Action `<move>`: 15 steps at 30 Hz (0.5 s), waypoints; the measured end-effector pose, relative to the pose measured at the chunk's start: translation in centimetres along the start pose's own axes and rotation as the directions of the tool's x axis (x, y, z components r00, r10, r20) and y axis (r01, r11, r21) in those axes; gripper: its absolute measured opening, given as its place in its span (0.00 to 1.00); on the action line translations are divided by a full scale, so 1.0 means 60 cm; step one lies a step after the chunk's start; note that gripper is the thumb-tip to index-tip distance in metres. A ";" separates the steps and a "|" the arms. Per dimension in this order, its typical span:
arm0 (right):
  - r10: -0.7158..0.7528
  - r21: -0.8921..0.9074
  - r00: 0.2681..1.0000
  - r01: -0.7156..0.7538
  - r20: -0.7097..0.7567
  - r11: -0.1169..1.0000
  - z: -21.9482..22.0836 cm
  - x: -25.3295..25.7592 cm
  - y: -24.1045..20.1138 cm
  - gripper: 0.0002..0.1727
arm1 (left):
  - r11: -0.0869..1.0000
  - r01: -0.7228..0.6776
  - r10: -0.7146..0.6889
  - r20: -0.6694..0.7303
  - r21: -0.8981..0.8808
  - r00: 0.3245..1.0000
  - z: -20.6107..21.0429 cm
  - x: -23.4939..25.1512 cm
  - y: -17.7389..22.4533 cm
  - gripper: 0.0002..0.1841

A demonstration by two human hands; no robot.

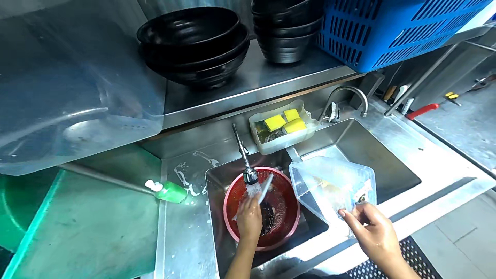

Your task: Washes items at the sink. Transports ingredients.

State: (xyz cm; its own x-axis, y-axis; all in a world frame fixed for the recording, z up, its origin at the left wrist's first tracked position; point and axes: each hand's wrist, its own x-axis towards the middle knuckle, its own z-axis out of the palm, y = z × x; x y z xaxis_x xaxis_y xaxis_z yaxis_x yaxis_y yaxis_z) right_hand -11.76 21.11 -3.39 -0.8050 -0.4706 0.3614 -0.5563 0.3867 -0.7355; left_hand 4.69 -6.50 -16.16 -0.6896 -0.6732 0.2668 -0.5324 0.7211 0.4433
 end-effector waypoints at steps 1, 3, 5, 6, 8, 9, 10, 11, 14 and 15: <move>0.020 0.006 1.000 -0.020 0.019 1.000 0.004 -0.004 -0.001 0.18 | 0.998 0.053 -0.053 0.003 -0.028 0.999 -0.007 0.003 0.002 0.18; 0.063 0.025 0.996 -0.064 0.061 0.998 0.013 -0.012 -0.003 0.19 | 0.989 0.127 -0.125 0.033 -0.079 0.992 -0.015 0.005 0.007 0.18; 0.126 0.060 0.987 -0.132 0.095 0.989 0.032 -0.018 -0.007 0.19 | 0.943 0.255 -0.254 0.035 -0.215 0.967 -0.023 0.005 0.008 0.18; 0.164 0.090 0.979 -0.175 0.119 0.981 0.044 -0.020 -0.009 0.18 | 0.894 0.336 -0.344 0.028 -0.297 0.939 -0.027 0.004 0.007 0.19; 0.249 0.171 0.951 -0.280 0.183 0.944 0.072 -0.023 -0.011 0.17 | 0.792 0.455 -0.493 0.013 -0.408 0.870 -0.035 0.000 0.000 0.20; 0.304 0.212 0.925 -0.352 0.228 0.912 0.088 -0.024 -0.011 0.16 | 0.764 0.480 -0.530 0.005 -0.432 0.848 -0.037 -0.006 -0.008 0.20; 0.358 0.252 0.892 -0.427 0.276 0.869 0.104 -0.025 -0.010 0.16 | 0.753 0.492 -0.549 -0.004 -0.436 0.836 -0.037 -0.013 -0.019 0.20; 0.404 0.291 0.855 -0.497 0.324 0.818 0.119 -0.026 -0.008 0.16 | 0.753 0.494 -0.555 -0.017 -0.434 0.832 -0.036 -0.023 -0.033 0.20; 0.508 0.370 0.734 -0.671 0.451 0.642 0.156 -0.022 -0.004 0.17 | 0.753 0.497 -0.567 -0.041 -0.430 0.823 -0.038 -0.051 -0.075 0.23; 0.533 0.388 0.690 -0.720 0.491 0.575 0.166 -0.017 -0.003 0.17 | 0.743 0.505 -0.577 -0.037 -0.440 0.816 -0.042 -0.057 -0.086 0.25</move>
State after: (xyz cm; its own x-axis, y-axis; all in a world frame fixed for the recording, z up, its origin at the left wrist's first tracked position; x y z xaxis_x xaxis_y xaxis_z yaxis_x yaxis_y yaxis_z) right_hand -8.79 13.66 -9.34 -0.7500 -0.5078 -0.4238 0.3400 0.2537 -0.9056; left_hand 11.06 -8.31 -17.18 -0.2377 -0.9713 -0.0062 -0.5272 0.1236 0.8407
